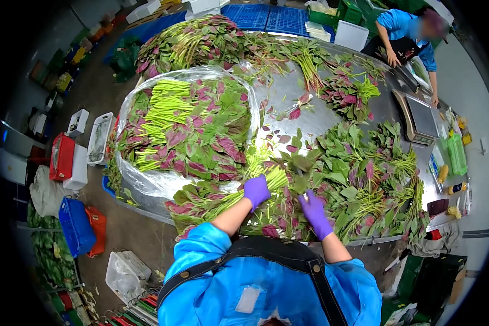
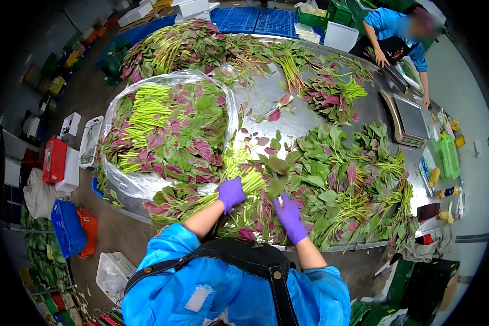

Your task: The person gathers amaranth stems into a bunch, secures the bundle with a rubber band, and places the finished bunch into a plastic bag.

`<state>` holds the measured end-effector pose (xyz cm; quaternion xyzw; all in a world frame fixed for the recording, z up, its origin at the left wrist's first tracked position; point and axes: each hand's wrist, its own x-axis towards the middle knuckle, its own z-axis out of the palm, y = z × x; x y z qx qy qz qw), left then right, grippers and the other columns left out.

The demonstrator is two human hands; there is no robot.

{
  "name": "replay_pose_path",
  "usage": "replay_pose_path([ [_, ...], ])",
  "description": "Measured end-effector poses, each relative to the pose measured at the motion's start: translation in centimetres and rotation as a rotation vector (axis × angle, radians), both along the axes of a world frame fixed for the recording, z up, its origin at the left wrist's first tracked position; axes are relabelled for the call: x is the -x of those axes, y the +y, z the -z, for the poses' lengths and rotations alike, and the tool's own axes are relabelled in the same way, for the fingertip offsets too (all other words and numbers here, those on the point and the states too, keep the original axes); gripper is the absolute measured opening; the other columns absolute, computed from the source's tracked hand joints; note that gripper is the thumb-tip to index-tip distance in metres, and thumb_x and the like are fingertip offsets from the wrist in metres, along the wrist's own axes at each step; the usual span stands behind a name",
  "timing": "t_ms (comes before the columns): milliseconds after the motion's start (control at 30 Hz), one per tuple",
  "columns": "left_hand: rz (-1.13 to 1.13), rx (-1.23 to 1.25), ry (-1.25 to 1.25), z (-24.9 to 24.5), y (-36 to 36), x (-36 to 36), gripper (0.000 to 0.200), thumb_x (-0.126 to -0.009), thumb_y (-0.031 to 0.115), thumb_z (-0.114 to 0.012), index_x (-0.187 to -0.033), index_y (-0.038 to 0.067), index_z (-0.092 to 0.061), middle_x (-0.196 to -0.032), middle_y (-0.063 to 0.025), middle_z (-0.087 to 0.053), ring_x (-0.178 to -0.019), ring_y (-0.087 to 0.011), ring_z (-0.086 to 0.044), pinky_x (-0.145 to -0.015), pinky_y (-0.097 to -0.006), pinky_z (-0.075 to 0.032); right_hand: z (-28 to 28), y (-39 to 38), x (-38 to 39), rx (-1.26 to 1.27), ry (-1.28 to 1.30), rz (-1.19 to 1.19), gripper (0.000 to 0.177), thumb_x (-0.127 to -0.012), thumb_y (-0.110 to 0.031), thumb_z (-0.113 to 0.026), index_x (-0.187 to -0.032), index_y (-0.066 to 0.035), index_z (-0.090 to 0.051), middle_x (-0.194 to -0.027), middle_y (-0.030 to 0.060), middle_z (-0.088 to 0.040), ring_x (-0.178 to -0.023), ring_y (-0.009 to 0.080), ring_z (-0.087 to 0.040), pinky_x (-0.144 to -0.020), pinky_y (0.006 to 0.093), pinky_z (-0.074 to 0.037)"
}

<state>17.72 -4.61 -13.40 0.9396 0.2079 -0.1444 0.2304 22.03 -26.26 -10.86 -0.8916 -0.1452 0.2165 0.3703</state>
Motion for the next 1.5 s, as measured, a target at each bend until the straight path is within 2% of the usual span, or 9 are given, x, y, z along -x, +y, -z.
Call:
replay_pose_path([
  [100, 0.017, 0.024, -0.028, -0.2, -1.0, 0.3, 0.035, -0.065, 0.017, -0.062, -0.092, -0.001, -0.051, -0.08, -0.0205, -0.062, -0.074, -0.0351, -0.062, -0.067, -0.0424, -0.049, 1.4, 0.6, 1.6, 0.096, -0.324, -0.209, 0.029, -0.084, -0.029, -0.052, -0.098, -0.004, -0.049, -0.077, 0.0197, -0.06, -0.067, 0.0375, -0.058, -0.057, 0.0452, -0.045],
  [600, -0.085, 0.03, -0.004, -0.1, -0.8, 0.4, 0.036, -0.063, 0.017, -0.062, -0.091, -0.002, -0.05, -0.079, -0.0213, -0.062, -0.074, -0.0348, -0.062, -0.069, -0.0437, -0.048, 4.7, -1.3, 3.7, 0.286, -0.08, -0.281, 0.026, -0.083, -0.024, -0.05, -0.096, -0.001, -0.046, -0.067, 0.0235, -0.057, -0.064, 0.0402, -0.058, -0.059, 0.0493, -0.045],
  [767, -0.084, 0.011, 0.016, 0.7, 1.2, -0.1, 0.041, -0.06, 0.02, -0.063, -0.093, -0.002, -0.051, -0.081, -0.0225, -0.061, -0.077, -0.0352, -0.061, -0.071, -0.0422, -0.048, -1.0, -5.8, 5.1, 0.513, -0.036, -0.363, 0.036, -0.08, -0.026, -0.055, -0.103, -0.001, -0.045, -0.094, 0.0247, -0.055, -0.079, 0.0369, -0.059, -0.066, 0.0448, -0.047],
  [833, -0.032, 0.109, -0.046, -2.5, 2.1, 0.5, 0.046, -0.058, 0.024, -0.066, -0.094, -0.001, -0.052, -0.085, -0.0226, -0.061, -0.08, -0.035, -0.061, -0.073, -0.0407, -0.048, -4.7, -2.8, 3.8, 0.218, -0.463, -0.405, 0.05, -0.076, -0.028, -0.063, -0.112, 0.001, -0.043, -0.103, 0.0233, -0.051, -0.091, 0.0373, -0.055, -0.075, 0.0434, -0.045],
  [1033, -0.083, 0.484, -0.283, -9.7, 5.5, 2.8, 0.06, -0.052, 0.025, -0.073, -0.104, 0.002, -0.053, -0.088, -0.0175, -0.062, -0.081, -0.0309, -0.061, -0.073, -0.0367, -0.048, 1.4, 10.6, 5.7, -0.777, 0.868, -0.476, 0.103, -0.062, -0.026, -0.08, -0.137, -0.001, -0.014, -0.14, 0.0141, -0.024, -0.128, 0.0228, -0.025, -0.103, 0.0353, -0.027],
  [1167, -0.215, 0.366, -0.305, -11.4, 2.9, 3.6, 0.083, -0.054, 0.034, -0.077, -0.122, 0.003, -0.039, -0.105, -0.021, -0.057, -0.095, -0.0312, -0.058, -0.082, -0.037, -0.046, -0.2, 14.1, 7.9, -0.935, 0.926, -0.448, 0.072, -0.067, -0.011, -0.074, -0.127, -0.003, -0.034, -0.122, 0.0066, -0.044, -0.112, 0.0182, -0.044, -0.095, 0.0332, -0.037],
  [1300, 0.148, 0.86, -0.223, -16.2, 4.1, 2.8, 0.103, -0.063, 0.029, -0.076, -0.138, 0.0, -0.012, -0.14, -0.021, -0.023, -0.13, -0.0277, -0.022, -0.107, -0.0333, -0.018, -2.9, 12.8, 7.3, -1.23, 1.361, 0.212, 0.043, -0.079, -0.011, -0.057, -0.12, -0.003, -0.045, -0.111, 0.0077, -0.055, -0.103, 0.0207, -0.054, -0.091, 0.0352, -0.043],
  [1433, 0.378, 0.842, -0.077, -14.5, 12.6, 3.6, 0.095, -0.071, 0.038, -0.07, -0.137, -0.001, -0.015, -0.14, -0.0179, -0.025, -0.13, -0.0246, -0.023, -0.107, -0.0329, -0.017, -7.3, 10.8, 3.3, -1.328, 1.296, 0.179, 0.043, -0.083, -0.016, -0.053, -0.121, 0.001, -0.045, -0.119, 0.0124, -0.052, -0.103, 0.0227, -0.054, -0.089, 0.0367, -0.045],
  [1500, 0.0, 1.172, 0.229, -9.2, 13.1, 8.0, 0.061, -0.086, 0.036, -0.05, -0.133, 0.003, -0.031, -0.132, -0.0108, -0.038, -0.119, -0.0177, -0.037, -0.101, -0.0289, -0.028, -7.4, 9.7, 2.3, -1.375, 1.327, 0.178, 0.044, -0.084, -0.02, -0.053, -0.122, 0.0, -0.043, -0.119, 0.0142, -0.051, -0.106, 0.0242, -0.053, -0.09, 0.0379, -0.045],
])
